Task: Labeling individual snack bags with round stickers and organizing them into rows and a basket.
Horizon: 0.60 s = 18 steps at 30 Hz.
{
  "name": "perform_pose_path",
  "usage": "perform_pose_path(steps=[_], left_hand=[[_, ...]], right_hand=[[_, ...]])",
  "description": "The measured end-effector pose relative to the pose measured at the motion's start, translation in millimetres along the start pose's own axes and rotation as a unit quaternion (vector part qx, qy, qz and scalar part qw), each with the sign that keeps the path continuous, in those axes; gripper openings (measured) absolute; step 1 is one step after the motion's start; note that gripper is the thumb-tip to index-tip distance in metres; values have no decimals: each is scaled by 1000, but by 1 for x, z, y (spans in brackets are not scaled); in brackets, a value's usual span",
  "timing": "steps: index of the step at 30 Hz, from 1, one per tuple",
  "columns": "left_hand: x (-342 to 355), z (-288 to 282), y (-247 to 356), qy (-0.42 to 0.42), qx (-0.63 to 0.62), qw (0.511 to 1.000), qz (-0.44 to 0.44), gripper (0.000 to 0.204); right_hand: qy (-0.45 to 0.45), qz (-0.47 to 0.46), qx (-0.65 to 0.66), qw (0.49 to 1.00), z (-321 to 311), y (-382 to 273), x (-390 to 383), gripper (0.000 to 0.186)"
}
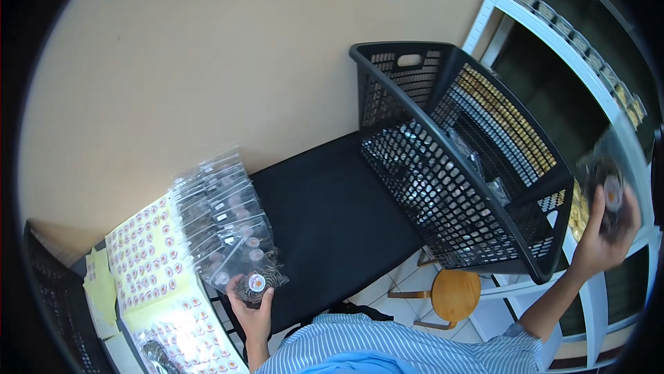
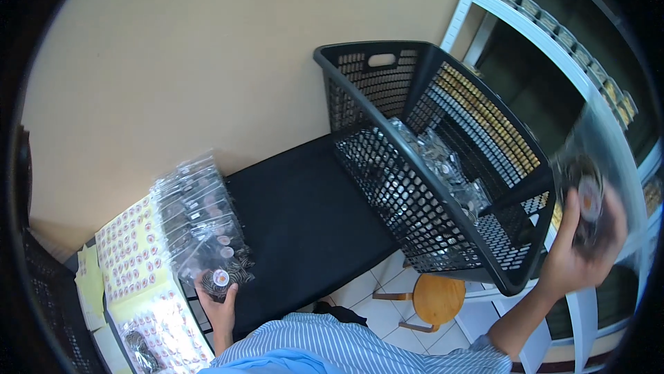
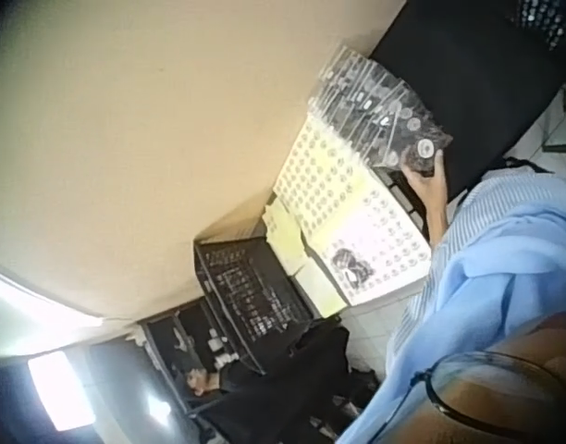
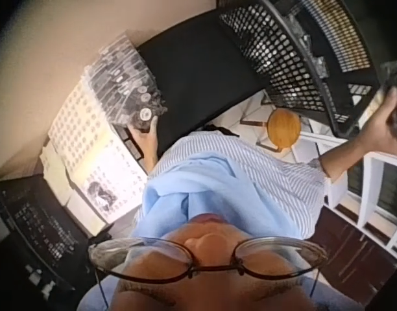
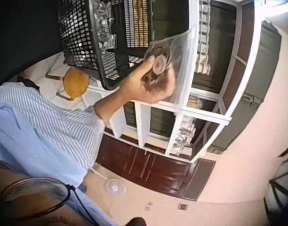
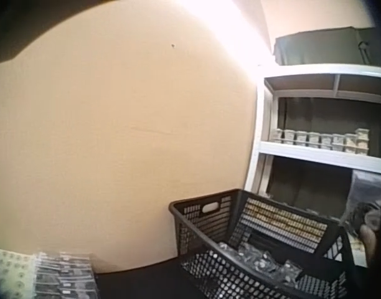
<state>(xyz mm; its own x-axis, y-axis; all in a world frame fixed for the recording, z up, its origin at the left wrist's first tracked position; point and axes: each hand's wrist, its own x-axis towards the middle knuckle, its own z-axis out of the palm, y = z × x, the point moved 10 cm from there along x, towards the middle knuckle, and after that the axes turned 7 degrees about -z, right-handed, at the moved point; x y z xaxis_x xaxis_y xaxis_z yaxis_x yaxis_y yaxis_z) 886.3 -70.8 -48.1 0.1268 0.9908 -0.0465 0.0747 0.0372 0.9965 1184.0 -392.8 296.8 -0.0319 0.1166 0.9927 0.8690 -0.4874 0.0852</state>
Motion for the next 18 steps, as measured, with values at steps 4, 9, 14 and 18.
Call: perform_pose_path(steps=[4, 9, 14, 18], left_hand=[[11, 41, 12, -93, -46, 995, 15, 60], [3, 73, 31, -170, -49, 983, 46, 58], [-2, 78, 29, -155, -76, 985, 28, 58], [2, 90, 21, -181, -72, 981, -7, 60]], right_hand=[[-147, -25, 93, 984, 80, -12, 31, 30], [-291, -153, 131, 935, 156, -43, 1, 28], [-299, -54, 193, 933, 165, -18, -2, 28], [-261, -67, 178, 946, 154, -23, 10, 29]])
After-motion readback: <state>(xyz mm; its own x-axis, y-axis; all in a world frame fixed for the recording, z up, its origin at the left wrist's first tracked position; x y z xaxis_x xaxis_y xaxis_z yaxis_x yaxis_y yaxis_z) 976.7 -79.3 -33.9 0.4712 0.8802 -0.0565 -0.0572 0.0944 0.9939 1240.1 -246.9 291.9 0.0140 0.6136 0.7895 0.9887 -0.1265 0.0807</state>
